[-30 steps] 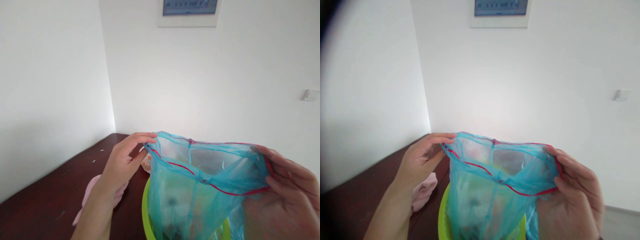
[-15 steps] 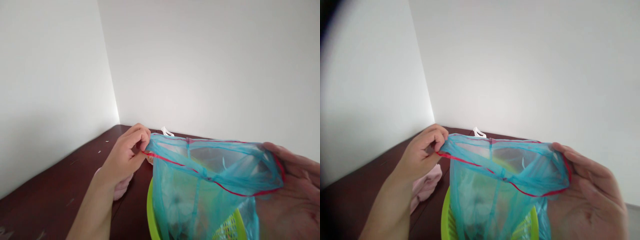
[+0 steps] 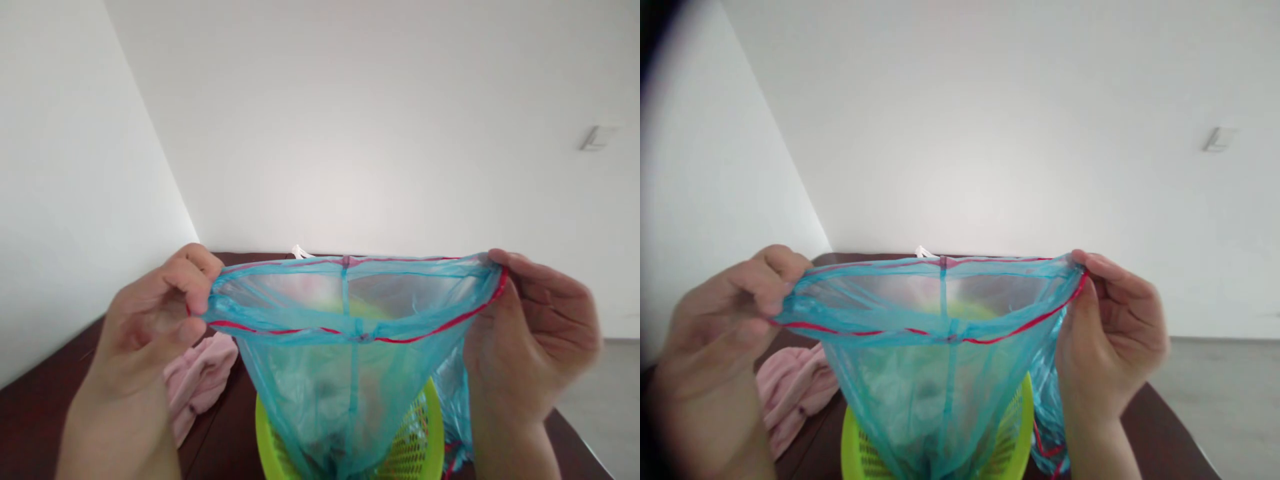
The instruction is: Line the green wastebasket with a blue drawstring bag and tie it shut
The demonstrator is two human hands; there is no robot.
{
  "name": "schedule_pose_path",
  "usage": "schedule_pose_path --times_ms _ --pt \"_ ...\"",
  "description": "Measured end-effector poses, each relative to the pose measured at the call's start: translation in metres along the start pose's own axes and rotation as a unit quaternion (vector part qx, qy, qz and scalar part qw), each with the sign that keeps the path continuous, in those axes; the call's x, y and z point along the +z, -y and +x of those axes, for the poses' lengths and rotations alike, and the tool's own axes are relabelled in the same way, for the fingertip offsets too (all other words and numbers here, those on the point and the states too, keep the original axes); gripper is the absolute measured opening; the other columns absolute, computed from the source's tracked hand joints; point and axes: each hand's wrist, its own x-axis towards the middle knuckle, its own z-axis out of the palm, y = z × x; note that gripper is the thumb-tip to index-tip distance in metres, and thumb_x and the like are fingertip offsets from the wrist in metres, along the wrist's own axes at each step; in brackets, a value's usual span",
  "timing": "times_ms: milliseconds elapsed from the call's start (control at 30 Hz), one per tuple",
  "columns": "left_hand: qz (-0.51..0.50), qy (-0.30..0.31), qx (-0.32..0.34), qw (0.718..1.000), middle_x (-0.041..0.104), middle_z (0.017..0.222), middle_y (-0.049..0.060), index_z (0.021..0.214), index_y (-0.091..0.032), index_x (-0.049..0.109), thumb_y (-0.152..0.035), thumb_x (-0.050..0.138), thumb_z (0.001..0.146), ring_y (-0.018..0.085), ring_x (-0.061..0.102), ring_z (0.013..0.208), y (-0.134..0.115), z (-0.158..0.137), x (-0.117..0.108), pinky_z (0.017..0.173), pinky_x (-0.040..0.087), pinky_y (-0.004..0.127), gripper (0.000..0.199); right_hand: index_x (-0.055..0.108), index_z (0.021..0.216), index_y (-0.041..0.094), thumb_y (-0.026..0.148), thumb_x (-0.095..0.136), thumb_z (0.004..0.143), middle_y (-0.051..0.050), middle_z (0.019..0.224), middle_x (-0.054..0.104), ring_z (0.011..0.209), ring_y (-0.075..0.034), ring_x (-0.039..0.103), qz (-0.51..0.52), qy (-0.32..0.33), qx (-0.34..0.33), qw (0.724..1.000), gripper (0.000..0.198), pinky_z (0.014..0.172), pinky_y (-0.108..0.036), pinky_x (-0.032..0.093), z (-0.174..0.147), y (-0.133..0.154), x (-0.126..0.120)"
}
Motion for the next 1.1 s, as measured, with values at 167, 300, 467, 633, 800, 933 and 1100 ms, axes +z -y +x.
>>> schedule_pose_path --times_ms 167,300,467,633,800,933,1100 --pt "0.126 0.141 0.039 0.981 0.059 0.116 0.003 0.118 -0.027 0.078 -0.011 0.094 0.093 0.02 0.063 0.099 0.004 0.004 -0.012 0.076 0.056 0.031 0.034 0.094 0.109 0.026 0.015 0.099 0.09 -0.005 0.107 0.09 0.091 -0.018 0.083 -0.053 0.014 -0.078 0.995 0.023 0.083 -0.034 0.062 0.003 -0.011 -0.006" --pt "0.217 0.087 0.052 0.971 0.059 0.114 -0.001 0.112 -0.03 0.079 -0.001 0.075 0.096 0.016 0.063 0.1 0.005 0.004 -0.01 0.084 0.053 0.029 0.033 0.095 0.116 0.027 0.007 0.095 0.085 -0.008 0.113 0.085 0.095 -0.021 0.081 -0.085 0.046 -0.143 0.985 0.037 0.078 -0.037 0.057 0.009 -0.02 -0.013" --pt "0.271 0.075 0.05 0.958 0.06 0.119 -0.002 0.115 -0.031 0.079 0.0 0.068 0.1 0.014 0.065 0.1 0.004 0.005 -0.006 0.089 0.054 0.028 0.036 0.096 0.112 0.028 0.011 0.097 0.085 -0.007 0.108 0.083 0.094 -0.025 0.08 -0.108 0.071 -0.203 0.971 0.032 0.079 -0.042 0.058 0.013 -0.028 -0.018" --pt "0.271 0.07 0.039 0.959 0.068 0.126 0.0 0.119 -0.029 0.08 0.0 0.069 0.106 0.017 0.071 0.113 0.008 0.007 -0.006 0.104 0.058 0.031 0.034 0.093 0.101 0.026 0.041 0.092 0.102 -0.008 0.096 0.084 0.085 -0.028 0.078 -0.081 0.023 -0.157 0.984 0.015 0.079 -0.045 0.053 0.01 -0.025 -0.014" --pt "0.109 0.073 0.02 0.991 0.075 0.123 0.006 0.126 -0.025 0.074 -0.014 0.066 0.113 0.024 0.073 0.115 0.004 0.004 -0.004 0.101 0.06 0.037 0.019 0.088 0.089 0.023 0.052 0.094 0.097 -0.009 0.09 0.081 0.084 -0.031 0.079 0.063 0.011 -0.054 0.996 0.031 0.082 -0.049 0.058 0.012 -0.023 -0.01" --pt "0.12 0.043 0.015 0.992 0.074 0.108 0.005 0.105 -0.024 0.069 -0.015 0.075 0.107 0.023 0.071 0.098 -0.001 0.005 0.002 0.088 0.058 0.035 0.011 0.086 0.087 0.024 0.05 0.091 0.1 -0.01 0.092 0.082 0.087 -0.031 0.079 0.081 0.016 -0.038 0.996 0.03 0.08 -0.047 0.057 0.012 -0.023 -0.007" --pt "0.12 0.011 -0.008 0.993 0.076 0.109 0.007 0.099 -0.025 0.065 -0.015 0.078 0.103 0.023 0.071 0.096 -0.001 0.006 0.011 0.084 0.054 0.036 0.017 0.085 0.083 0.024 0.051 0.085 0.101 -0.01 0.088 0.08 0.082 -0.031 0.076 0.068 -0.02 -0.042 0.997 0.032 0.076 -0.046 0.056 0.009 -0.021 0.0"
